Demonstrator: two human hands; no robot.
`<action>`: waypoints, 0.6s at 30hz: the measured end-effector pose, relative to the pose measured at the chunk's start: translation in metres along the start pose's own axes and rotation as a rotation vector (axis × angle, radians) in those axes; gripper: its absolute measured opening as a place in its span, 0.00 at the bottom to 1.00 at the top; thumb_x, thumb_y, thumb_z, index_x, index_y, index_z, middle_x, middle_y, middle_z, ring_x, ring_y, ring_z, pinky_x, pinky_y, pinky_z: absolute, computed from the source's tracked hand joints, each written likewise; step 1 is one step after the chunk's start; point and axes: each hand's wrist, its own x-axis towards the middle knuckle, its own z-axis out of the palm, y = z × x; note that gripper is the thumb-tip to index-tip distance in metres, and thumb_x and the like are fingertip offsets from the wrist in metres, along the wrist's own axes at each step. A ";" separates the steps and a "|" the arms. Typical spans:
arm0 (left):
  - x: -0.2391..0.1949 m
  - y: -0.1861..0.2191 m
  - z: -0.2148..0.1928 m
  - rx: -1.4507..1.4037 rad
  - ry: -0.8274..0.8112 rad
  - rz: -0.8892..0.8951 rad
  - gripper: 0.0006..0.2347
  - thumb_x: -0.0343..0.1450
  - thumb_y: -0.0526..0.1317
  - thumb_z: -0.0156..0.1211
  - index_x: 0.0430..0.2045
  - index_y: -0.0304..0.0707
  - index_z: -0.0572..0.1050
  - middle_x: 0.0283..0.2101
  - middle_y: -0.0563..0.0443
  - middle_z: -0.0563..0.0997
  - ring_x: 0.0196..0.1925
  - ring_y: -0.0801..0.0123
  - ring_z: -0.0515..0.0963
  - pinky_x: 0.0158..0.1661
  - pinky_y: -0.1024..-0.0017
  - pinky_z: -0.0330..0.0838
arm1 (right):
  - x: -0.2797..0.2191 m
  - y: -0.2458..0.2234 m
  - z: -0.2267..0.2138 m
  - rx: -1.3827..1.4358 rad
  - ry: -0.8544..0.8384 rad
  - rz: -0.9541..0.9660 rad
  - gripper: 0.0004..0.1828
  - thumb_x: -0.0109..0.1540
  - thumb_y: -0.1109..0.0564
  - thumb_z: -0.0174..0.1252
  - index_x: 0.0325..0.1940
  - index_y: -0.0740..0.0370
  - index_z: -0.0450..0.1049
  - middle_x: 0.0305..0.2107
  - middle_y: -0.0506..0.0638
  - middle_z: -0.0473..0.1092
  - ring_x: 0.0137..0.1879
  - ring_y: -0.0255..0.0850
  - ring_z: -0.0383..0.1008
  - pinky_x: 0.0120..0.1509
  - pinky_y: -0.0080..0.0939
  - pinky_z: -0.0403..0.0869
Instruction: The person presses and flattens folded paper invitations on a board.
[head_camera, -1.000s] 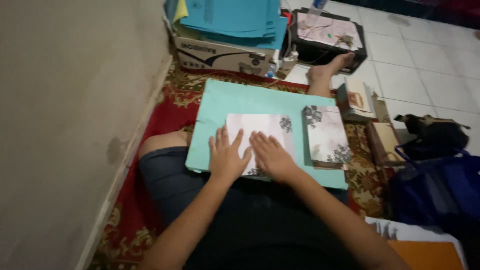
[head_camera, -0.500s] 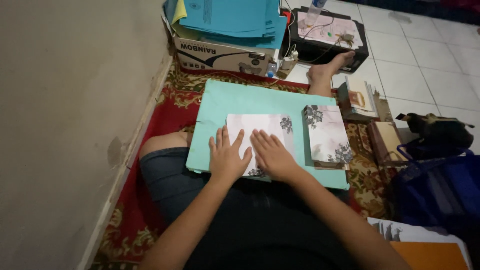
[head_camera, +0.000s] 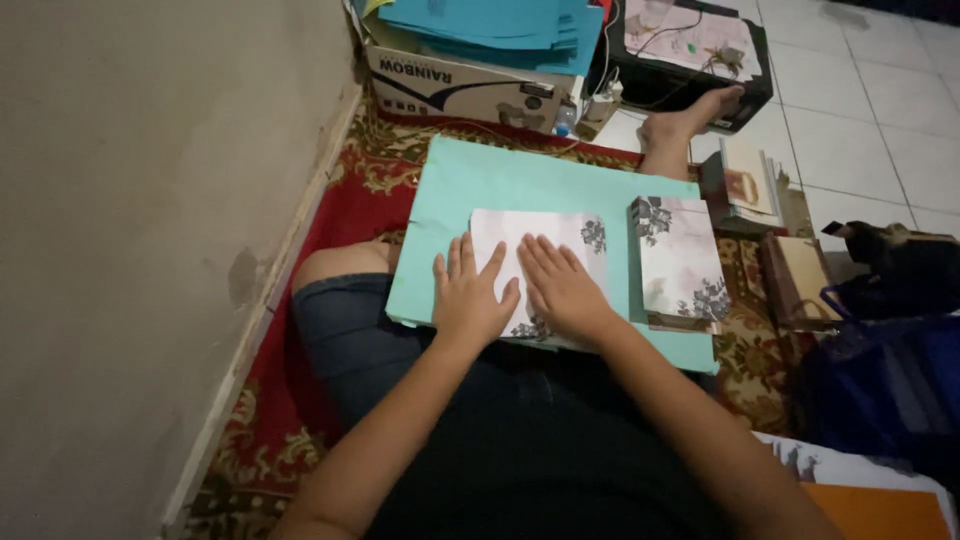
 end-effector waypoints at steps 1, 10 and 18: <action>-0.001 -0.001 0.001 -0.004 -0.002 -0.007 0.27 0.73 0.56 0.45 0.68 0.50 0.65 0.73 0.24 0.54 0.77 0.38 0.49 0.69 0.40 0.39 | -0.005 -0.001 0.002 -0.001 -0.007 -0.004 0.35 0.71 0.46 0.32 0.83 0.53 0.44 0.79 0.51 0.42 0.83 0.48 0.39 0.82 0.53 0.42; -0.001 -0.001 0.003 0.011 0.003 0.005 0.27 0.73 0.55 0.44 0.68 0.50 0.65 0.73 0.24 0.54 0.77 0.37 0.48 0.69 0.39 0.39 | 0.018 0.021 0.008 0.003 0.000 0.018 0.35 0.70 0.46 0.33 0.83 0.50 0.43 0.79 0.47 0.40 0.83 0.45 0.38 0.82 0.52 0.40; -0.001 -0.001 0.007 0.023 0.095 0.045 0.25 0.72 0.53 0.47 0.65 0.47 0.69 0.70 0.22 0.58 0.75 0.35 0.53 0.67 0.37 0.43 | -0.033 -0.009 0.015 -0.095 0.063 -0.077 0.35 0.71 0.45 0.34 0.82 0.53 0.44 0.78 0.50 0.44 0.82 0.47 0.41 0.81 0.52 0.45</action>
